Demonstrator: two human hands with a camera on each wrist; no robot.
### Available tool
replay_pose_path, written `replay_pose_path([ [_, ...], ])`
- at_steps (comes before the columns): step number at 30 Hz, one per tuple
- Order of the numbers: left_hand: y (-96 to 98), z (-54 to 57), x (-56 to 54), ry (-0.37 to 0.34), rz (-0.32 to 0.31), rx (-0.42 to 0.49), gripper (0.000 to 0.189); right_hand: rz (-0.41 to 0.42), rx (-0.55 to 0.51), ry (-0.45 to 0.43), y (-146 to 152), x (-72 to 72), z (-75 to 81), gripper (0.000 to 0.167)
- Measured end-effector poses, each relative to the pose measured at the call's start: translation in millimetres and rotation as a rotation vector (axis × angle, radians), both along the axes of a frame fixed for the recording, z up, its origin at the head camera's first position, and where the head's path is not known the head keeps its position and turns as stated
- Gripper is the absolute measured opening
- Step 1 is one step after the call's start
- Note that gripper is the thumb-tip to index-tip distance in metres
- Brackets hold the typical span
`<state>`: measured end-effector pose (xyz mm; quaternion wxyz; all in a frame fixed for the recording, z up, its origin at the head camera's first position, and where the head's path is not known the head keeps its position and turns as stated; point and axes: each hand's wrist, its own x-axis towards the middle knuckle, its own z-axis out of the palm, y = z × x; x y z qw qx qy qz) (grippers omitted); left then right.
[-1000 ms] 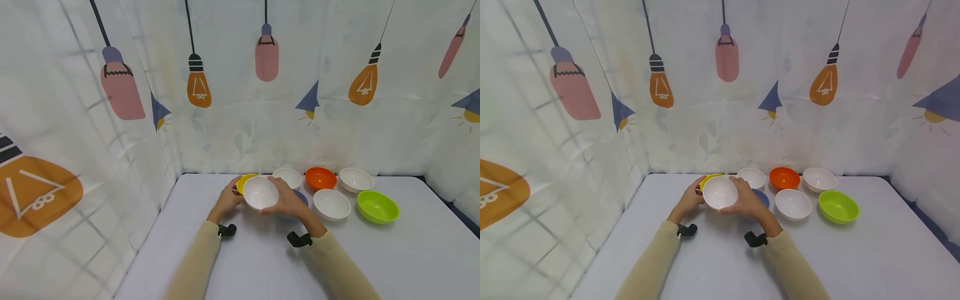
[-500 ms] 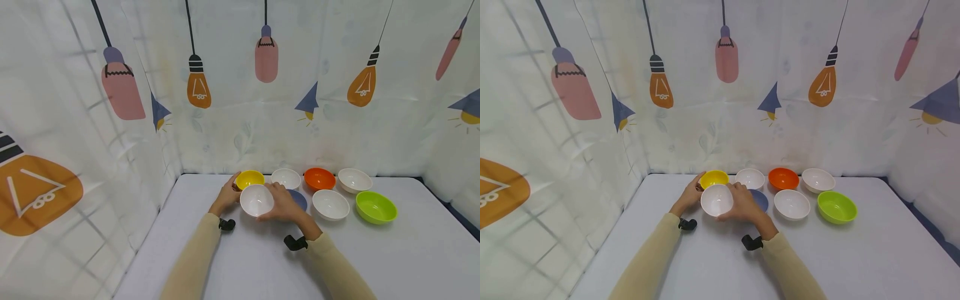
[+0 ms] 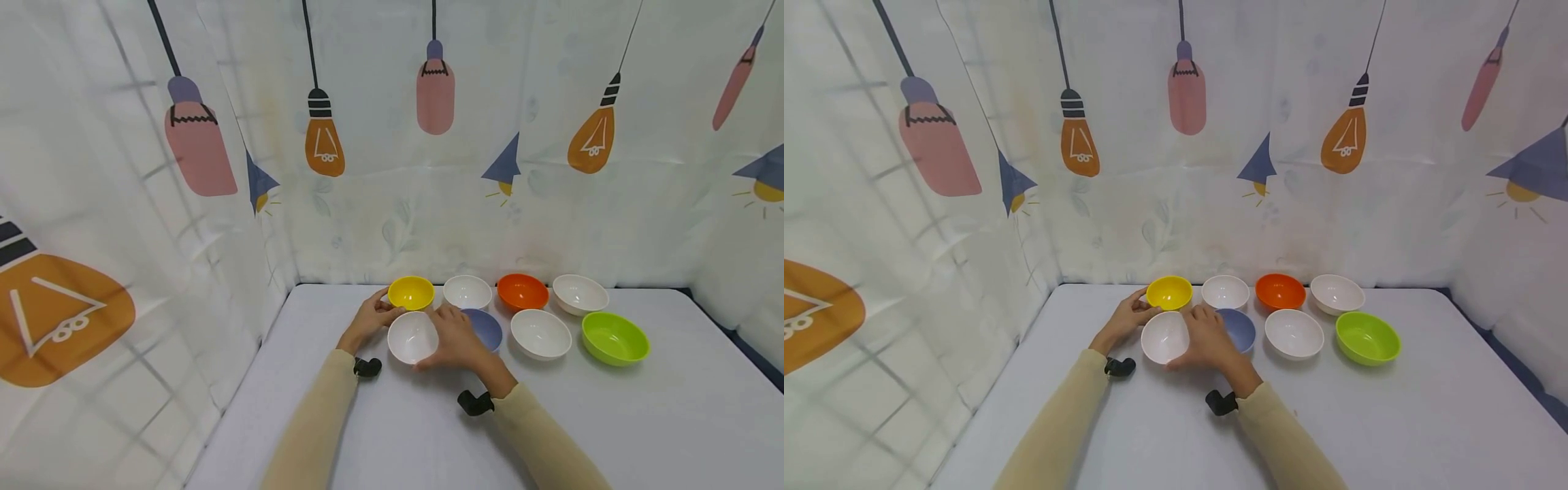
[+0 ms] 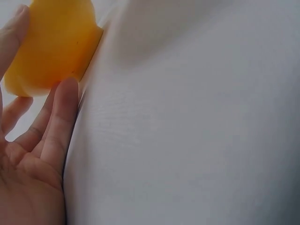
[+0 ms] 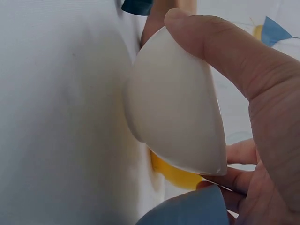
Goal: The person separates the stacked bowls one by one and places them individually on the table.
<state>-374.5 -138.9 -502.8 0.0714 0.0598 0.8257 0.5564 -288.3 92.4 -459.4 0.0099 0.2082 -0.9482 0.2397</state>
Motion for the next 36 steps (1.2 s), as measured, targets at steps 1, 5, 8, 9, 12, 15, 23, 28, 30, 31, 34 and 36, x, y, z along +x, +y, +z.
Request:
replay_pose_path([
  [1, -0.2, 0.2, 0.1, -0.001, -0.005, 0.012, 0.081, 0.0, 0.011, 0.0, -1, 0.5, -0.3, 0.115],
  [5, -1.1, 1.2, 0.8, -0.004, -0.019, 0.058, 0.077, -0.001, 0.049, 0.015, -4, 1.6, -2.4, 0.114],
  [8, -2.1, 1.6, 1.2, -0.005, -0.028, 0.068, 0.075, -0.01, 0.066, 0.023, -6, 2.4, -3.4, 0.11],
  [9, -2.3, 1.7, 1.3, -0.005, -0.031, 0.068, 0.075, -0.013, 0.071, 0.022, -7, 2.8, -3.4, 0.109],
  [12, -3.0, 1.2, 1.5, -0.001, -0.039, 0.067, 0.075, -0.02, 0.084, 0.016, -8, 3.7, -3.9, 0.109],
  [15, -3.6, -0.3, 1.4, 0.004, -0.045, 0.069, 0.075, -0.026, 0.096, 0.013, -8, 4.6, -3.8, 0.109],
  [23, -3.1, -1.6, 2.0, 0.013, -0.044, 0.038, 0.075, -0.069, 0.121, 0.037, -9, 6.5, -3.4, 0.109],
  [28, -2.3, -2.1, 2.6, 0.012, -0.04, 0.033, 0.075, -0.07, 0.109, 0.039, -8, 6.7, -2.5, 0.11],
  [30, -1.8, -1.5, 3.0, 0.008, -0.033, 0.026, 0.075, -0.068, 0.09, 0.038, -7, 6.5, -0.6, 0.108],
  [31, -1.5, -1.4, 2.9, 0.006, -0.03, 0.023, 0.074, -0.071, 0.084, 0.035, -6, 6.0, 0.3, 0.107],
  [34, -0.1, -0.3, 3.8, 0.001, -0.012, 0.009, 0.073, -0.079, 0.051, 0.043, -2, 3.9, 4.7, 0.099],
  [36, 1.2, 0.6, 4.9, 0.002, 0.006, -0.001, 0.072, -0.086, 0.001, 0.038, 4, 2.7, 9.8, 0.094],
])
